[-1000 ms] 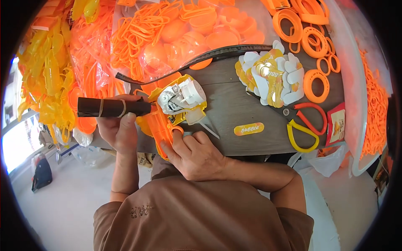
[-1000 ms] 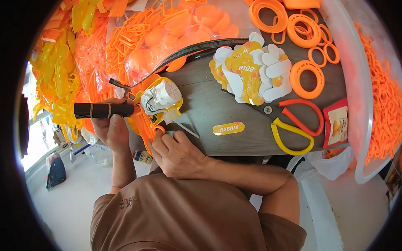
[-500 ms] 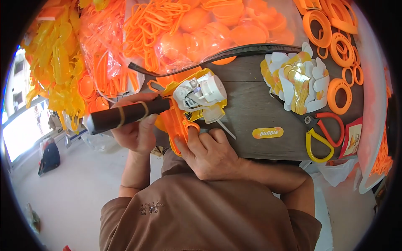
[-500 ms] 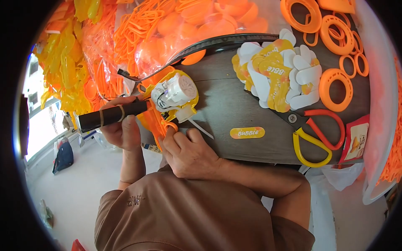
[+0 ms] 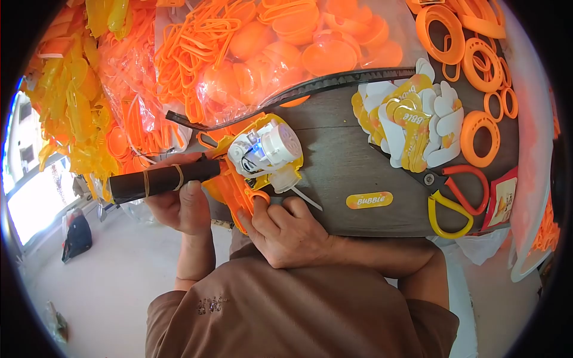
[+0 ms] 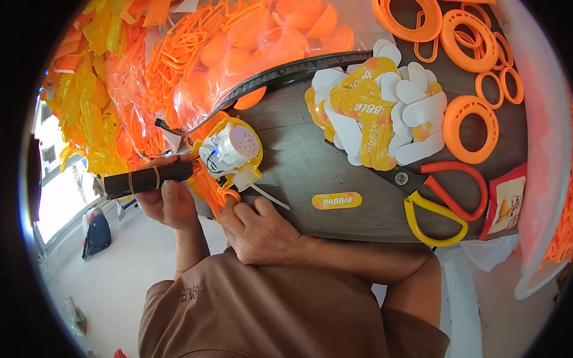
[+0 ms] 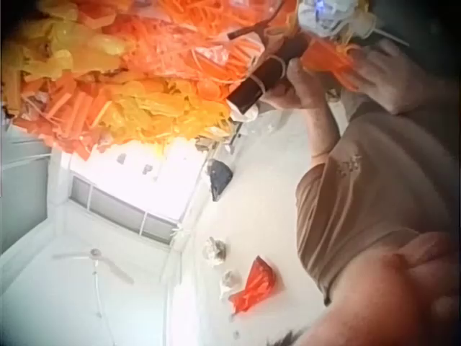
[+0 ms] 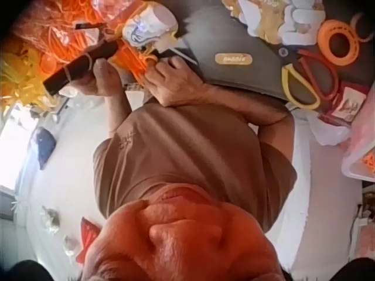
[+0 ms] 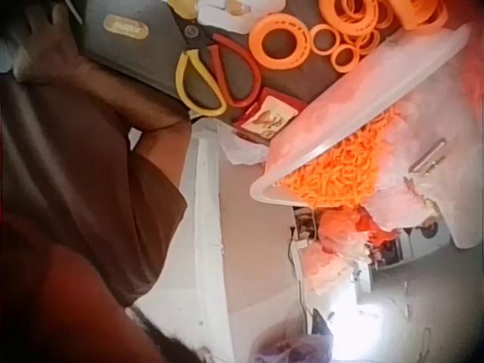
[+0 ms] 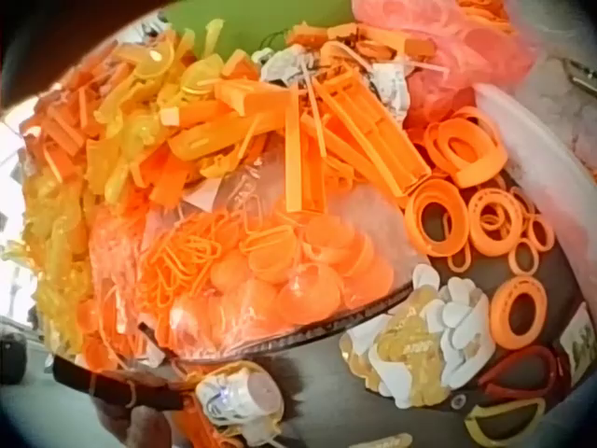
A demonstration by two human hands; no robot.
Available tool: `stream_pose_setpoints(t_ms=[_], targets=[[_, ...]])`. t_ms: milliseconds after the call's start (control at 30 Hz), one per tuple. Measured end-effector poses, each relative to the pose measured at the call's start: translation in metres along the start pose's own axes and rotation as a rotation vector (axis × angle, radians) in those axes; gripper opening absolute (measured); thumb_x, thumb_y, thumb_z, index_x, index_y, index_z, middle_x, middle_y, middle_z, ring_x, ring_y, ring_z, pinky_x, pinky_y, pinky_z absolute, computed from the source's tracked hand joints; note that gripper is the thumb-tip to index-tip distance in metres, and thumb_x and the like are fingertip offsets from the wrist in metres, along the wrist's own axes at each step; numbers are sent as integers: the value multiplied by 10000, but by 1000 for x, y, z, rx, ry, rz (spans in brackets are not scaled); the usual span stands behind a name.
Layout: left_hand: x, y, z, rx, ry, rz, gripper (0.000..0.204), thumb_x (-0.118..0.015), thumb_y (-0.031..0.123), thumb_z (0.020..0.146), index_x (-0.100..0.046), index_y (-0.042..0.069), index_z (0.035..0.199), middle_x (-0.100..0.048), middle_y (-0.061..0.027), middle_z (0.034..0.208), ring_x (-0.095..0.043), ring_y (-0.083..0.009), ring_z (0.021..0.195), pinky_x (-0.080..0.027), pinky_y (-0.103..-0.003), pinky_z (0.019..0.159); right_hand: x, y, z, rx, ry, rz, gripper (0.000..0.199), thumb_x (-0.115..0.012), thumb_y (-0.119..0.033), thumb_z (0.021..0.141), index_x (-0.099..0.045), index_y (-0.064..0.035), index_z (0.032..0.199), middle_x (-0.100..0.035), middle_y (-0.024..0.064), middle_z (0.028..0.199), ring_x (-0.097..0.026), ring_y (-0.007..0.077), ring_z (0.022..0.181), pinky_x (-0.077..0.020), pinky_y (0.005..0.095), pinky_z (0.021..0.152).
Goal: Assembling a yellow toy bubble gun by fitting internal mechanical parts and outer casing components.
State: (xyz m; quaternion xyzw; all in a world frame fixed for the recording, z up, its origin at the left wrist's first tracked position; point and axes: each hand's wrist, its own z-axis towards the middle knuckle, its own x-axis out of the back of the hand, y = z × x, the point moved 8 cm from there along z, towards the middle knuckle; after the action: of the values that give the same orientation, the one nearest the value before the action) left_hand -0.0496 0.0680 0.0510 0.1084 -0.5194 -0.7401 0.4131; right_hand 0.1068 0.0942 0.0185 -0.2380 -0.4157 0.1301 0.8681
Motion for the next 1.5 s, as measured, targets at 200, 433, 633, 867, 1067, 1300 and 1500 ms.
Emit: stream_pose_setpoints(t_ms=[200,433,633,867,1067,1300,1500], targets=[[-1,-1,-1,-6,10,-21,439,-694,135,833,-407,-49,1109,-592,-255,991,-648,-322,838,-569,-433,752,-1,-1,-2,4,0,-11,419,-535,-238,764,-655,0,1088,-557,179,993,-461,157,672,-357,314,612],[-4,-3,-1,8,16,-86,446,-702,91,818,-395,-45,1113,-601,-257,993,-652,-315,851,-566,-421,770,2,0,-1,18,-19,-62,430,-511,-243,785,-640,-1,1116,-556,199,1002,-460,160,673,-354,314,626],[10,-10,-3,61,6,3,459,-659,-56,795,-398,-44,1173,-612,-180,1025,-647,-245,893,-544,-368,819,1,-6,6,49,-42,-107,394,-575,-273,799,-641,-39,1110,-556,210,1008,-484,183,692,-349,335,636],[5,1,7,143,41,-365,448,-677,-71,793,-459,-21,1181,-620,-89,1012,-618,-171,957,-514,-329,858,0,-14,8,10,-87,-136,456,-740,-324,719,-635,-105,1105,-524,203,1086,-507,260,800,-348,386,718],[48,-1,-11,541,-109,-480,421,-655,19,834,-527,-16,1233,-633,-40,1023,-594,-105,918,-489,-268,808,0,-18,7,-45,-32,-249,497,-798,-299,687,-625,-126,1119,-505,203,1148,-495,278,851,-364,393,738],[63,-15,-41,541,-412,237,471,-716,52,785,-497,-38,1192,-631,-93,912,-611,-150,804,-481,-279,715,2,-20,6,-58,-23,-259,542,-814,-245,670,-603,-98,1148,-441,208,1254,-458,257,792,-382,380,723],[57,-6,-30,82,-428,623,342,-705,126,768,-565,6,1056,-586,-163,916,-562,-342,942,-470,-411,810,5,-22,9,-68,-16,-209,574,-798,-217,687,-567,2,1164,-430,222,1268,-464,270,820,-410,379,738]])
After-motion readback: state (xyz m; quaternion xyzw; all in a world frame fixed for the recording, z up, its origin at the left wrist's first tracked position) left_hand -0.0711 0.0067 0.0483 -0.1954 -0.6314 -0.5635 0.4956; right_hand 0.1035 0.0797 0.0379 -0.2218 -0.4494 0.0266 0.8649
